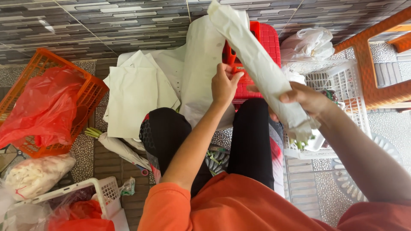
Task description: Trimming the ends of radishes with a knife and wrapping them individually in white paper secured with adhesive tape.
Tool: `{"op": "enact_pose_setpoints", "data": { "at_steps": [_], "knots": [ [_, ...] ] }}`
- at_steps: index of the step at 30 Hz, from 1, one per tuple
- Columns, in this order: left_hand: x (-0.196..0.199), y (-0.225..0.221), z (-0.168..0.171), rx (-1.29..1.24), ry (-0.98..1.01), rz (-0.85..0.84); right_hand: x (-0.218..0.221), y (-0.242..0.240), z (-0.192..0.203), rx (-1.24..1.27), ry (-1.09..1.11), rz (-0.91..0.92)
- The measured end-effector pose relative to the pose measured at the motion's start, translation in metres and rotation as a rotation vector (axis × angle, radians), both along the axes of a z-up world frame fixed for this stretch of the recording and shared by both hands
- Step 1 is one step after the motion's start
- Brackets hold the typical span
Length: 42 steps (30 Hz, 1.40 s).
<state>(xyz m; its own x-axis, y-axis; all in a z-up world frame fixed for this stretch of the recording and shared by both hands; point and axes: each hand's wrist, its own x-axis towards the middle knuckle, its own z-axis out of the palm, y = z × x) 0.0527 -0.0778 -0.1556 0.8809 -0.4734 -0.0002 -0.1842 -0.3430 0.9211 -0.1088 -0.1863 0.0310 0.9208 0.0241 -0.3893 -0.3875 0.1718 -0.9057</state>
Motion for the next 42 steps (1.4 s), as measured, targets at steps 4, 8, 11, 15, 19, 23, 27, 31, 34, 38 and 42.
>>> {"op": "enact_pose_setpoints", "data": {
  "at_steps": [4,8,11,15,19,23,27,31,34,38,42],
  "knots": [
    [-0.014,-0.003,-0.002,0.006,0.273,0.006,-0.032,0.005,-0.018,0.062,-0.034,-0.021],
    [-0.015,-0.011,-0.018,-0.337,0.709,0.004,-0.041,0.022,-0.017,0.149,-0.112,-0.072],
    [-0.023,-0.001,-0.004,-0.535,1.081,-0.171,-0.052,0.007,-0.051,0.200,-0.128,-0.093],
    [-0.052,0.020,0.005,-0.447,1.156,-0.379,-0.056,-0.006,-0.077,0.214,-0.136,-0.073],
    [-0.069,0.028,0.013,-0.539,1.153,-0.255,-0.064,-0.024,-0.075,0.155,-0.117,-0.030],
    [-0.074,0.035,0.024,-0.627,1.196,-0.280,-0.081,-0.045,-0.050,-0.076,0.169,-0.122],
    [-0.071,0.045,0.033,-0.590,1.147,-0.254,-0.092,-0.077,-0.038,-0.316,0.191,-0.123],
    [-0.069,0.052,0.042,-0.556,1.182,-0.224,-0.079,-0.097,-0.043,-0.662,0.508,0.029],
    [-0.058,0.062,0.051,-0.522,1.221,-0.174,-0.073,-0.112,-0.043,-0.843,0.697,0.195],
    [-0.043,0.069,0.076,-0.549,1.221,-0.198,-0.066,-0.136,-0.047,-0.914,0.770,0.368],
    [-0.029,0.059,0.088,-0.648,1.228,-0.243,-0.045,-0.119,-0.042,-0.988,0.749,0.507]
  ]
}}
